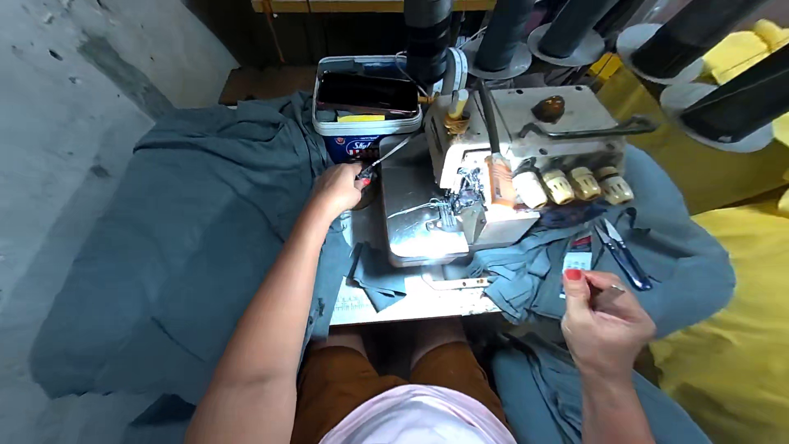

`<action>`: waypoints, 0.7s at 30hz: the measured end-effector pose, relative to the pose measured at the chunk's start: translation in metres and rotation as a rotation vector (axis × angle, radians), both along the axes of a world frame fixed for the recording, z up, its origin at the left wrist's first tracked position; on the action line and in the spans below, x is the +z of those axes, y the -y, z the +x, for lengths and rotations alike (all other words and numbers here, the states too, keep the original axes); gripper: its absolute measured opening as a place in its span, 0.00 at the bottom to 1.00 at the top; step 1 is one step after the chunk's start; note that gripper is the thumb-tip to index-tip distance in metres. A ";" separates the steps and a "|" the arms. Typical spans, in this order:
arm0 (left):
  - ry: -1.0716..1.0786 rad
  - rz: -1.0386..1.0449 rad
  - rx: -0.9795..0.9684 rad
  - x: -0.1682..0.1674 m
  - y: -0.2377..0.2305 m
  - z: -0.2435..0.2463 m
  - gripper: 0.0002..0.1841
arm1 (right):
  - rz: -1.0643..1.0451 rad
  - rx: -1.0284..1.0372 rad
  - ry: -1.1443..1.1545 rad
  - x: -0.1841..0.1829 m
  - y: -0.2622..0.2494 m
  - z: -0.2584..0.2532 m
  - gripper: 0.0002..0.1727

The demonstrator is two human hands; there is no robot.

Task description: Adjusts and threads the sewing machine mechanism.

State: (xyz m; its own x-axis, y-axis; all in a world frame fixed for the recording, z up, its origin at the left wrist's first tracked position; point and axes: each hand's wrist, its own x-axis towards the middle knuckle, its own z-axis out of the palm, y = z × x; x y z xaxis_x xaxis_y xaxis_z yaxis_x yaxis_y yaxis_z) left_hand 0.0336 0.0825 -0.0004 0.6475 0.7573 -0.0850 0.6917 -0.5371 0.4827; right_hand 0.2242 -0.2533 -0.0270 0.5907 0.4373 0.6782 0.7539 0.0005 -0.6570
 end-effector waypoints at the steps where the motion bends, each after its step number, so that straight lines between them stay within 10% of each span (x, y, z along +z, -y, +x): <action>1: -0.006 0.001 0.000 0.000 -0.004 -0.002 0.18 | 0.005 -0.012 -0.047 -0.001 0.007 0.004 0.10; 8: 0.688 -0.563 0.193 0.054 0.068 -0.017 0.09 | -0.067 -0.119 -0.310 0.002 0.015 0.070 0.16; 12: 0.848 -0.360 0.178 0.041 0.134 0.016 0.16 | -0.196 -0.145 -0.439 0.031 -0.017 0.123 0.17; 21: 0.060 0.048 -0.032 0.009 0.157 0.042 0.39 | -0.542 0.206 -0.724 0.045 -0.067 0.190 0.13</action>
State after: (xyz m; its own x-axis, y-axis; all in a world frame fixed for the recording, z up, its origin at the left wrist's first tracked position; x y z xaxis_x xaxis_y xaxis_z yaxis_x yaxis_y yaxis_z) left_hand 0.0752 -0.0746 0.0083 0.6742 0.7385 -0.0097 0.6445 -0.5818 0.4961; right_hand 0.4140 -0.1862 0.0177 0.6658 0.7300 -0.1539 0.1787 -0.3563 -0.9171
